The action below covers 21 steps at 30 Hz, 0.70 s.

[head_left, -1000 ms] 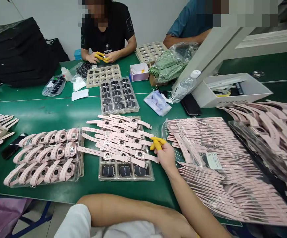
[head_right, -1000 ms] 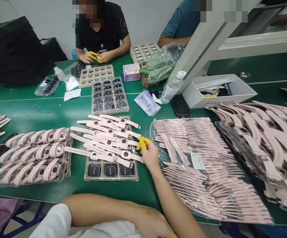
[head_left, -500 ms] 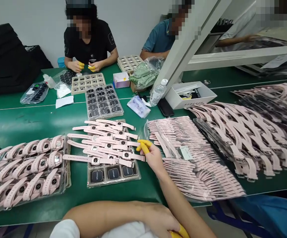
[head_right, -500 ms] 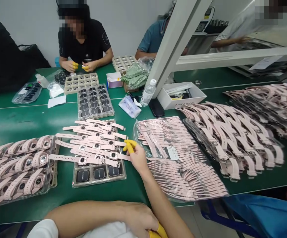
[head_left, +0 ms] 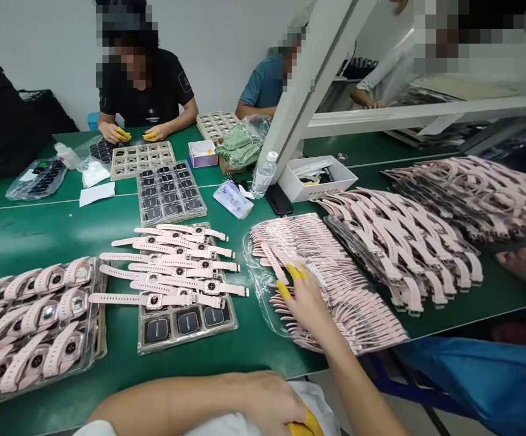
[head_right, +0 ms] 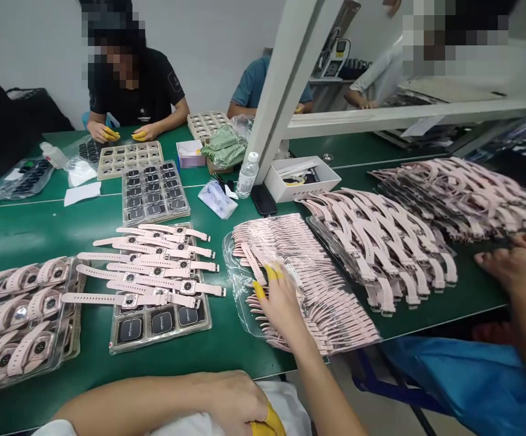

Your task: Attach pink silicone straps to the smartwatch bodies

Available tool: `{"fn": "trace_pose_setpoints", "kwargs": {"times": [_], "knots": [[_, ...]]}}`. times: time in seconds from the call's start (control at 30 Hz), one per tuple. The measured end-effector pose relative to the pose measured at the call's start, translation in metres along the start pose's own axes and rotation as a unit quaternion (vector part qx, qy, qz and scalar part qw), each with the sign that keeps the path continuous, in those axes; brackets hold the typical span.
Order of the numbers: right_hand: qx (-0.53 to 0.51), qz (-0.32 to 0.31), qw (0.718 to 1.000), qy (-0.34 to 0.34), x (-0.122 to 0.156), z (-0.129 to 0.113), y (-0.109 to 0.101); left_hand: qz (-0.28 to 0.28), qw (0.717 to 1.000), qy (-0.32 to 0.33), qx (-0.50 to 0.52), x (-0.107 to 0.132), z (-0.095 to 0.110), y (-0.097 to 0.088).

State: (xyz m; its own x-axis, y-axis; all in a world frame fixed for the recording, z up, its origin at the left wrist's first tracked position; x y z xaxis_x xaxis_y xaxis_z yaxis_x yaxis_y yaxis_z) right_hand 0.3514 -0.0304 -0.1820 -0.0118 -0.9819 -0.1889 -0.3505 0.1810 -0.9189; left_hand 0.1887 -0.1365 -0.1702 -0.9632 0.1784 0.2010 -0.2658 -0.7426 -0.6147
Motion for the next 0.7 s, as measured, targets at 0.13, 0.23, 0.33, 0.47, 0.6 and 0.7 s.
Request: {"fn": "trace_pose_setpoints", "kwargs": {"times": [0.13,0.23,0.33,0.47,0.6,0.7], "knots": [[0.056,-0.005,0.998,0.017,-0.024,-0.019,0.001,-0.009,0.999,-0.014,-0.048,0.006,0.009,-0.001],[0.065,0.009,0.997,0.026,-0.023,-0.031,-0.007,0.010,0.999,-0.009,-0.049,0.006,0.012,-0.007],[0.083,0.015,0.995,0.061,-0.014,-0.030,-0.021,0.016,0.998,-0.018,-0.063,0.006,0.015,-0.018],[0.091,-0.028,0.992,0.085,-0.011,-0.022,-0.034,0.041,0.988,-0.063,-0.137,0.023,0.027,-0.043],[0.079,-0.068,0.991,0.080,-0.016,-0.021,-0.032,0.187,0.947,-0.204,-0.161,0.085,0.035,-0.072],[0.051,-0.072,0.993,0.079,-0.019,-0.022,-0.028,0.327,0.862,-0.351,-0.164,0.140,0.031,-0.079]]}}
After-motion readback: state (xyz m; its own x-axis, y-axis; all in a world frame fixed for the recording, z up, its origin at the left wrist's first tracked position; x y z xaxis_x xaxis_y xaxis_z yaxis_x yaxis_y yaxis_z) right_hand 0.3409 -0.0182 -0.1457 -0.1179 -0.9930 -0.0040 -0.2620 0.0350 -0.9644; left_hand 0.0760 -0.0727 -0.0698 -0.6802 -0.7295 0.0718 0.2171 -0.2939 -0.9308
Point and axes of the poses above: each hand's wrist, its own x-axis away from the middle knuckle, its own y-axis out of the palm, z = x × y, the point moved 3 cm from there along -x, towards the middle knuckle, and after that the axes turned 6 degrees about -z, right-handed, at the moved point
